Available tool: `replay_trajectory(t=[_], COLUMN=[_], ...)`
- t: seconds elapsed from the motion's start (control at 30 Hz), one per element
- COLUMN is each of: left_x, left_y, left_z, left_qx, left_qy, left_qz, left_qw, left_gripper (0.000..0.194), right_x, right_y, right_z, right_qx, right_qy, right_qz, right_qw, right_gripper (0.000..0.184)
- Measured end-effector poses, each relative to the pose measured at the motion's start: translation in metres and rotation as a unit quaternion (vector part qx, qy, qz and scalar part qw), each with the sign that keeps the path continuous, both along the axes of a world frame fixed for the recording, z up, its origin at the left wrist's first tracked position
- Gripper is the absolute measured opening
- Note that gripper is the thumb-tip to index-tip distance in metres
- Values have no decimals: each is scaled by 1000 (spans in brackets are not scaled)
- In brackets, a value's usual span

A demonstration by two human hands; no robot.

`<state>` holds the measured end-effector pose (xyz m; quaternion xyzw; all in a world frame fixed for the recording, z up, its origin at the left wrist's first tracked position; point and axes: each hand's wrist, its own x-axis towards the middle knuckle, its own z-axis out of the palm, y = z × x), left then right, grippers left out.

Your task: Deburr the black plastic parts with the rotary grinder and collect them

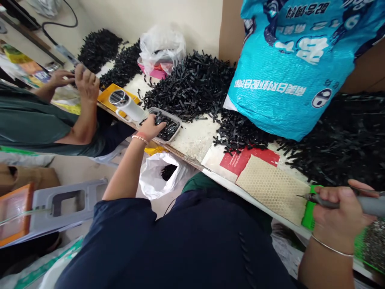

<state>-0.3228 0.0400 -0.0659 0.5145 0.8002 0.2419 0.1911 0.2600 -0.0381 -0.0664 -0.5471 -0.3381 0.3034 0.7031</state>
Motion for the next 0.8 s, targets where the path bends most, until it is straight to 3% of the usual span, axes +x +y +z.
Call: replay_trajectory(t=[0.07,0.17,0.23,0.37,0.6,0.8], left_x=[-6,-13,-17,-23,-43,-47], left_y=[1,1,-1,-6,-8,-10], left_z=[-7,-6,0,21,38,39], left_qx=[-41,-37,-2,36,-14,1], left_qy=[60,134,217,333,354,332], left_qz=[-31,-134,-183,-209,-344,-374], left_qw=[997,981,959,919,869,866], left_gripper=[43,46,44,35,46,39], right_x=[-3,-2,0,8,9,-1], right_y=[0,-3,-4,-5,-4,-7], right_z=[3,5,4,-2,-9,-13], right_qx=[1,1,-5,-8,4,3], right_qy=[-3,-1,2,8,23,39], right_qz=[6,11,2,-19,0,17], right_qw=[1000,1000,1000,1000,1000,999], right_gripper=[39,39,38,38,39,40])
